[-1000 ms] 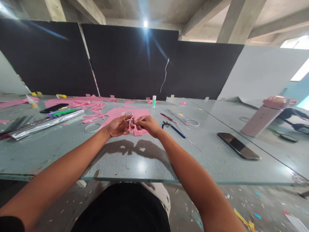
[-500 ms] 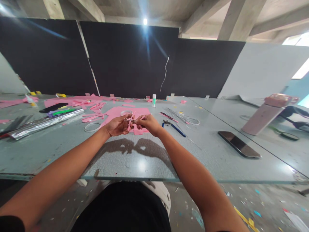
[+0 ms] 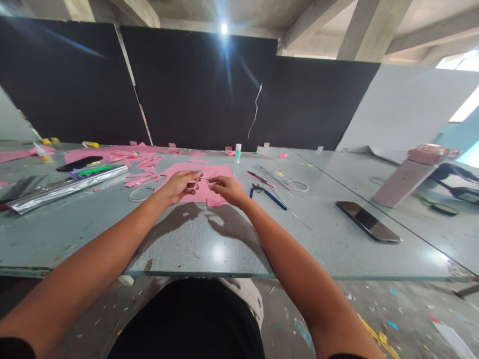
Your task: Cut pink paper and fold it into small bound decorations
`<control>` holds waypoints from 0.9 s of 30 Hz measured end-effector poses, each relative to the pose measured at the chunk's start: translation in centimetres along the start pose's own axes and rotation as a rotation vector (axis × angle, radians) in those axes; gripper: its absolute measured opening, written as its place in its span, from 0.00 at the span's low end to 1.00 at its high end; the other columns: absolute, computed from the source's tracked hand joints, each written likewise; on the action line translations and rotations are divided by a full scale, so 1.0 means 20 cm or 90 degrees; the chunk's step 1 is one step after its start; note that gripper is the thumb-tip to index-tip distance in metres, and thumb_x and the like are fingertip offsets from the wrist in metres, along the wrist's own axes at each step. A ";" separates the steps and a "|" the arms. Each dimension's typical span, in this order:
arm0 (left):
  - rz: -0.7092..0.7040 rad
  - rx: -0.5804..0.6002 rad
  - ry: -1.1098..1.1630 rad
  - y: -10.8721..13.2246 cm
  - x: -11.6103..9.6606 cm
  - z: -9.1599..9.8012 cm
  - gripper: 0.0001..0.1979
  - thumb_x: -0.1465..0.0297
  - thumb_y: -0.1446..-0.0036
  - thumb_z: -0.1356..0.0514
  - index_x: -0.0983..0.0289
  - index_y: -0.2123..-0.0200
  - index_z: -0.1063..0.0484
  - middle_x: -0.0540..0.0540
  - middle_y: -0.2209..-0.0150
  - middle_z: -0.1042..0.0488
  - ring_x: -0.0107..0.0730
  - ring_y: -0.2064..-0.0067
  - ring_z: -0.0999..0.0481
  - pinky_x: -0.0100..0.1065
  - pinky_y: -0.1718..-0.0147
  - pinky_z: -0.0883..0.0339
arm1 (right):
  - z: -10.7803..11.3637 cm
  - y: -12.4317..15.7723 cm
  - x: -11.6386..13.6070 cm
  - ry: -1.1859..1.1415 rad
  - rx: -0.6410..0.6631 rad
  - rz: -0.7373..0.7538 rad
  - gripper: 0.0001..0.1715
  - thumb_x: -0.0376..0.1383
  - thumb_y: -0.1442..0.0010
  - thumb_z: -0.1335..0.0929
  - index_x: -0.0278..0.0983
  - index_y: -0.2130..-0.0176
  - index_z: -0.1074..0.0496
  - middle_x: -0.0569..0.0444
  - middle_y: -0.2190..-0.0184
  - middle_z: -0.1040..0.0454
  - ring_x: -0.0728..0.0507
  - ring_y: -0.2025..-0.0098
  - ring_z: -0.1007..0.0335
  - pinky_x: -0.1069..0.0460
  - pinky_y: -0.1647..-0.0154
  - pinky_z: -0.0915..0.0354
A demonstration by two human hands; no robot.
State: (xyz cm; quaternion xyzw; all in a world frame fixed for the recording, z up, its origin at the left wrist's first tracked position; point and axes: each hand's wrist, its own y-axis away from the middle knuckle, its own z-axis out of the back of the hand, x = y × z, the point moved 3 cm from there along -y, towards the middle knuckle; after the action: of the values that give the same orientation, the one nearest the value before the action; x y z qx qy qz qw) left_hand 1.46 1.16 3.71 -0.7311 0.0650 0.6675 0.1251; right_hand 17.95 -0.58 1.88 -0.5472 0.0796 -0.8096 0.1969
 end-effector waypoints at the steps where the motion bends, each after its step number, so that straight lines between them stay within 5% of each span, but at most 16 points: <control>1: -0.015 -0.020 -0.001 -0.01 -0.01 0.02 0.08 0.69 0.54 0.34 0.67 0.72 0.29 0.50 0.76 0.32 0.21 0.80 0.33 0.24 0.84 0.39 | 0.01 0.00 -0.02 0.073 0.013 0.000 0.14 0.35 0.50 0.31 0.35 0.61 0.25 0.52 0.70 0.25 0.49 0.72 0.33 0.53 0.68 0.38; 5: -0.021 -0.053 -0.025 -0.03 -0.01 0.07 0.09 0.68 0.53 0.34 0.67 0.73 0.28 0.50 0.78 0.32 0.22 0.79 0.33 0.25 0.82 0.37 | -0.03 -0.01 -0.10 0.349 0.060 0.026 0.13 0.33 0.53 0.27 0.38 0.63 0.23 0.50 0.67 0.24 0.47 0.69 0.33 0.52 0.65 0.40; 8: -0.023 -0.046 -0.060 -0.03 0.00 0.07 0.10 0.67 0.53 0.34 0.67 0.74 0.29 0.50 0.79 0.33 0.23 0.78 0.32 0.26 0.80 0.35 | -0.08 -0.02 -0.13 0.415 0.068 0.050 0.08 0.38 0.54 0.26 0.38 0.69 0.22 0.49 0.69 0.24 0.45 0.69 0.32 0.52 0.67 0.42; 12: -0.062 -0.046 -0.101 -0.03 0.00 0.07 0.11 0.65 0.51 0.35 0.67 0.71 0.27 0.50 0.77 0.32 0.23 0.77 0.32 0.26 0.80 0.36 | -0.02 -0.02 -0.12 0.367 0.022 0.006 0.10 0.43 0.50 0.28 0.38 0.71 0.23 0.51 0.72 0.24 0.47 0.72 0.34 0.53 0.71 0.44; 18: -0.069 -0.037 -0.130 -0.03 0.00 0.06 0.09 0.66 0.50 0.36 0.67 0.72 0.27 0.50 0.76 0.32 0.23 0.78 0.32 0.26 0.80 0.37 | 0.22 -0.01 -0.04 0.203 -0.225 0.006 0.14 0.41 0.47 0.32 0.35 0.64 0.24 0.52 0.74 0.25 0.47 0.73 0.34 0.53 0.70 0.43; 27: -0.070 0.040 -0.201 -0.02 0.04 0.00 0.09 0.66 0.51 0.35 0.68 0.72 0.25 0.51 0.80 0.32 0.25 0.80 0.32 0.27 0.83 0.40 | 0.15 0.01 0.10 0.196 -0.167 0.152 0.10 0.41 0.48 0.32 0.39 0.68 0.22 0.51 0.70 0.25 0.46 0.68 0.35 0.50 0.64 0.41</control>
State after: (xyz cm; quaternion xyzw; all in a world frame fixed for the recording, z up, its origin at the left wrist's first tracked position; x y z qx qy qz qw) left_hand 1.62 1.55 3.03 -0.6155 0.0253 0.7638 0.1928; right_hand 20.22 -1.35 4.64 -0.4250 0.2772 -0.8371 0.2044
